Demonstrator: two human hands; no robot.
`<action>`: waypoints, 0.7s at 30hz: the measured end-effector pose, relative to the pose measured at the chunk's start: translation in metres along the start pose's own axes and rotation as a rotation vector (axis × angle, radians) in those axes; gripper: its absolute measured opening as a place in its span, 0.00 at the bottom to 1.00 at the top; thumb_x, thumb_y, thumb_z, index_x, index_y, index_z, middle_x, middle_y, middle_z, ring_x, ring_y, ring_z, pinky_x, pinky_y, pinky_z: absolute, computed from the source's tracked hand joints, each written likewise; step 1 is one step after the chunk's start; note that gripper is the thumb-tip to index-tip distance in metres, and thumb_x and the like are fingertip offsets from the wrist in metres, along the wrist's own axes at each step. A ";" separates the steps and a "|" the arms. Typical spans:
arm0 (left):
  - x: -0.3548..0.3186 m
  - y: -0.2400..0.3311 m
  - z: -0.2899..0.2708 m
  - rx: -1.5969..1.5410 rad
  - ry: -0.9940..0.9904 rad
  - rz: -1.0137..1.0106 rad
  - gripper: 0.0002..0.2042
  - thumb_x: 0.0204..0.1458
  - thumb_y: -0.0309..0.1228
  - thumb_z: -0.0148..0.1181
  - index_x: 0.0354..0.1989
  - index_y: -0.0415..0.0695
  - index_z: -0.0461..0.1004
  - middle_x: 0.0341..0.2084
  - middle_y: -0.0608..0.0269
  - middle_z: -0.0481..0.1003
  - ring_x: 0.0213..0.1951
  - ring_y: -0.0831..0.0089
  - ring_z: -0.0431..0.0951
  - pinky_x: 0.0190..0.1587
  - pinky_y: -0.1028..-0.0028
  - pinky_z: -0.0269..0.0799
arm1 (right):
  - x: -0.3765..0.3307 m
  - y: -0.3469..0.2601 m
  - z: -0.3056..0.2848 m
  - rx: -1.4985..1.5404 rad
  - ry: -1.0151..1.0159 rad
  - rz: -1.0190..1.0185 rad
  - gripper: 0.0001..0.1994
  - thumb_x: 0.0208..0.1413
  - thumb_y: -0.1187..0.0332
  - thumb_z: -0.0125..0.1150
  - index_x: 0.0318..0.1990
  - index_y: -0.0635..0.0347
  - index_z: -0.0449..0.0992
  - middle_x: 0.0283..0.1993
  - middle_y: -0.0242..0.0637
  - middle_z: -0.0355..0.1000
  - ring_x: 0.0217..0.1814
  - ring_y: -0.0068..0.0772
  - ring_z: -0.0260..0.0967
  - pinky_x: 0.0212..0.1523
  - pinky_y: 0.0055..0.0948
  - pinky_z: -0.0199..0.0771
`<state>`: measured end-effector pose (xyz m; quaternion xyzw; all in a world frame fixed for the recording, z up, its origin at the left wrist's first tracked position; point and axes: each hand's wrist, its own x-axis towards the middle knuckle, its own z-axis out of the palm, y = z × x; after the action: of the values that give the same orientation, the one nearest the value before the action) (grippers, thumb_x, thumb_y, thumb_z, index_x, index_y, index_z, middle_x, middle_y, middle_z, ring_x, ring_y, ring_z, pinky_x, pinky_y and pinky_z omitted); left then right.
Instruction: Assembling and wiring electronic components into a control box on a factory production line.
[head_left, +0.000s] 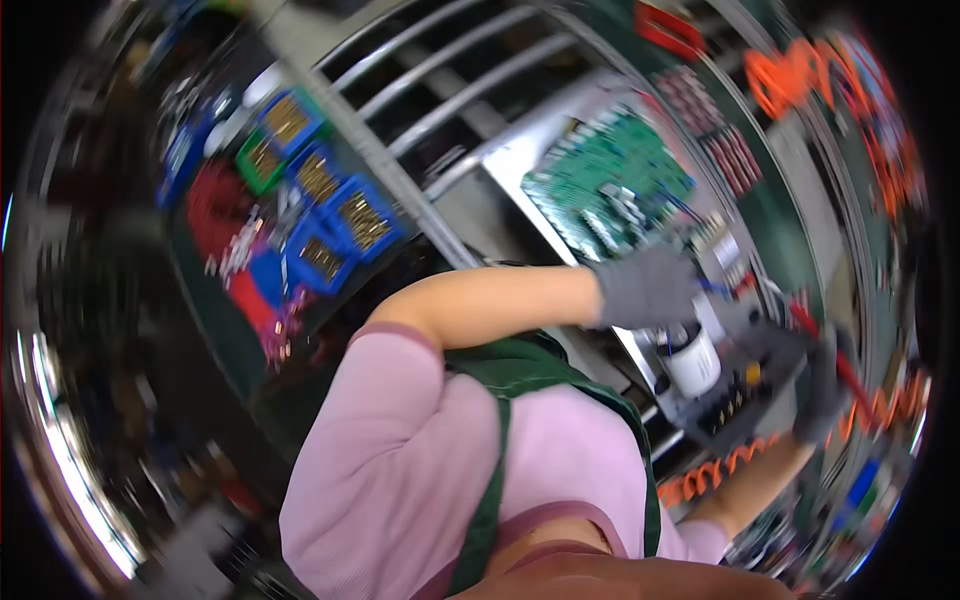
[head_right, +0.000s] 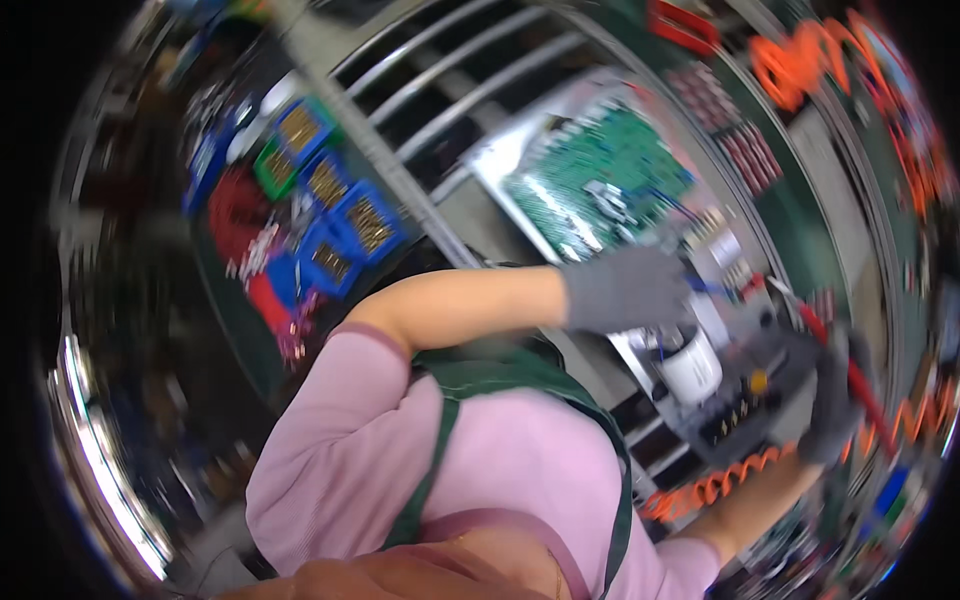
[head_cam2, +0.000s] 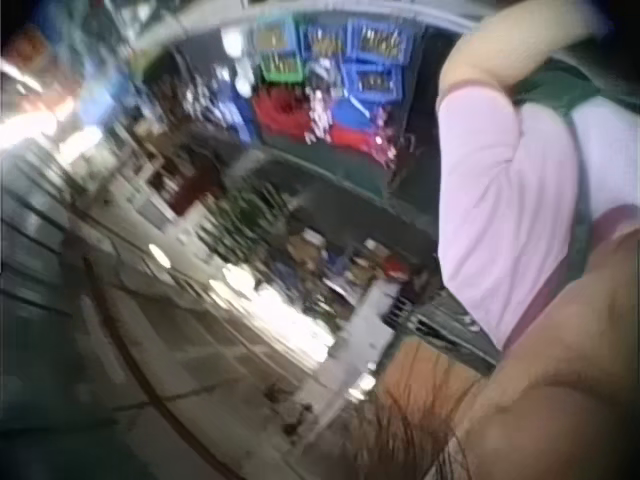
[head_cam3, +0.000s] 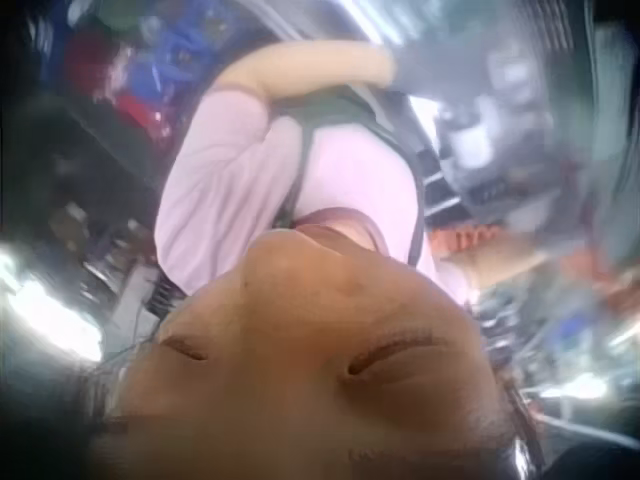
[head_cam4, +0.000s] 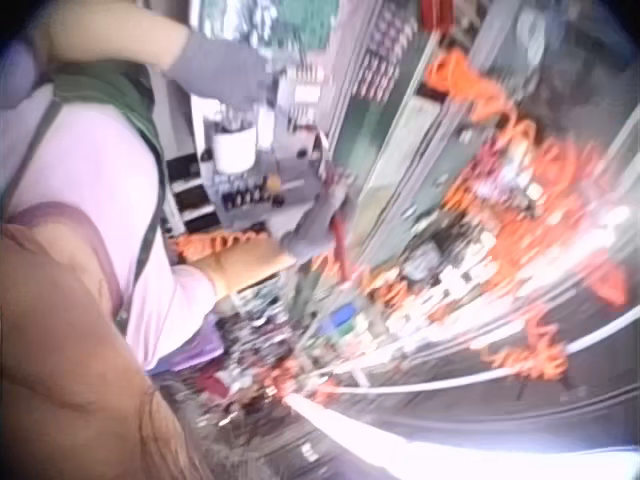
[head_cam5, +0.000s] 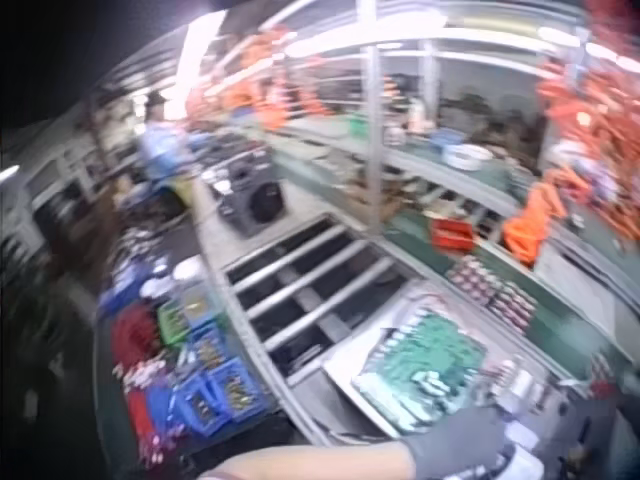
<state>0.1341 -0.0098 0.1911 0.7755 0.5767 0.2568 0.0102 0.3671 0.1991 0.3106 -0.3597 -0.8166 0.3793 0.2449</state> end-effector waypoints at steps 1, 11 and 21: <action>-0.003 0.004 -0.012 0.063 -0.073 -0.002 0.06 0.45 0.30 0.56 0.33 0.51 0.75 0.37 0.63 0.75 0.42 0.62 0.76 0.46 0.58 0.72 | 0.006 0.006 -0.001 -0.061 -0.016 -0.051 0.11 0.61 0.68 0.55 0.46 0.65 0.75 0.35 0.25 0.67 0.33 0.14 0.57 0.33 0.17 0.58; -0.214 -0.052 -0.034 -0.196 0.822 -0.680 0.14 0.47 0.31 0.59 0.43 0.47 0.76 0.31 0.55 0.76 0.34 0.61 0.79 0.38 0.66 0.75 | 0.031 -0.062 0.077 -0.432 0.065 -0.279 0.15 0.61 0.69 0.54 0.54 0.62 0.73 0.40 0.32 0.74 0.35 0.17 0.65 0.34 0.19 0.66; -0.573 -0.121 -0.084 0.299 0.379 -2.353 0.38 0.34 0.52 0.72 0.53 0.41 0.68 0.49 0.46 0.73 0.52 0.52 0.73 0.54 0.61 0.69 | 0.025 -0.111 0.123 -0.430 0.011 -0.382 0.12 0.63 0.68 0.52 0.52 0.57 0.73 0.33 0.33 0.72 0.26 0.15 0.57 0.27 0.17 0.60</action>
<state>-0.1244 -0.5081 0.0054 -0.2829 0.9481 0.1304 0.0634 0.2245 0.1139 0.3292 -0.2450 -0.9299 0.1425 0.2343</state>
